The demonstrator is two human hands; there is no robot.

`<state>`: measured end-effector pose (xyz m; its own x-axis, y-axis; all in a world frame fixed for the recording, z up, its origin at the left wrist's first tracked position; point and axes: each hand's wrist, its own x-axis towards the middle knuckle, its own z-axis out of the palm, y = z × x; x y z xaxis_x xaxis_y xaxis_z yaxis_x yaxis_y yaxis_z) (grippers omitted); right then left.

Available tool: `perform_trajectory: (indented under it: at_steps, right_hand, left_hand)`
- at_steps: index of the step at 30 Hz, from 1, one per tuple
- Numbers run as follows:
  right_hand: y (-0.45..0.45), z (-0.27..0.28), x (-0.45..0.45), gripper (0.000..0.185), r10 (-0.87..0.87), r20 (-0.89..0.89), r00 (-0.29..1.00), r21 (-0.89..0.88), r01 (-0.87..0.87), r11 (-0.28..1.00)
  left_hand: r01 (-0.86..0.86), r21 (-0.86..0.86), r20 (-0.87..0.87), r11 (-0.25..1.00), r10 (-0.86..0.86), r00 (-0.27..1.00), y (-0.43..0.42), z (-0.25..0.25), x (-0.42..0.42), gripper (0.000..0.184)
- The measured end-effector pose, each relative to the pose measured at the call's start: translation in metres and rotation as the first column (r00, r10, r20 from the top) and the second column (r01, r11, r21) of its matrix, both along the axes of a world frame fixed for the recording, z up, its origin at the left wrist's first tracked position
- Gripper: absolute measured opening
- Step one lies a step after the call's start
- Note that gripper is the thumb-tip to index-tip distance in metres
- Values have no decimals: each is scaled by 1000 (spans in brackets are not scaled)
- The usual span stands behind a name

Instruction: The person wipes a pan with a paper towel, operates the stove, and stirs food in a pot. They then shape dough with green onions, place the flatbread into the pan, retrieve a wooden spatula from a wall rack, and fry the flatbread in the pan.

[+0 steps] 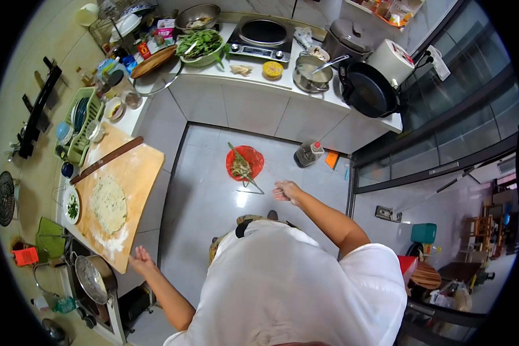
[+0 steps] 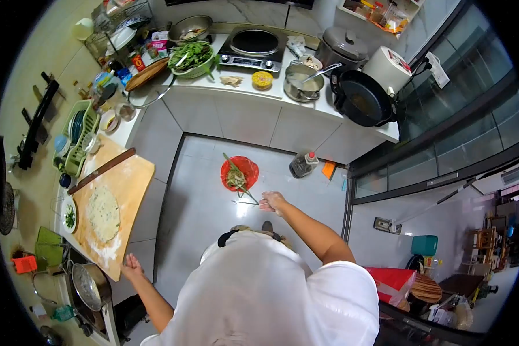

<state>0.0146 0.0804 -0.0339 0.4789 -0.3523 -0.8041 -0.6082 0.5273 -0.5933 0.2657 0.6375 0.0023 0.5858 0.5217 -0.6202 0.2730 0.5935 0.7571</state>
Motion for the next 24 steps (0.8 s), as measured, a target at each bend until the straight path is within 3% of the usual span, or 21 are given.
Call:
perform_trajectory:
  at_steps: [2,4,9,14,15,19,24]
  right_hand:
    - [-41,-3,-25,36,-64,8,998,-14,64,998]
    - [-82,-15,-43,36,-126,-4,992,-42,126,991]
    - [-156,9,-42,35,-278,88,957,-15,280,960]
    - [-209,24,-9,37,-420,236,876,104,407,908]
    - [-215,32,0,37,-434,237,869,103,422,901]
    - [-240,45,28,39,-485,268,833,105,475,874]
    - [-284,49,56,38,-561,296,773,69,568,820]
  left_hand:
    - [122,-2,22,993,-122,992,-53,-25,-4,49]
    - [200,-130,16,971,-200,980,-106,-41,-5,40]
    - [455,-127,-35,881,-463,886,-238,-6,-10,27]
    - [660,-125,-25,741,-667,744,-327,-5,36,28]
    - [690,-143,-10,709,-698,716,-349,0,47,21]
    - [852,-125,54,509,-854,518,-445,3,91,34]
    - [979,77,116,190,-977,180,-593,61,103,34]
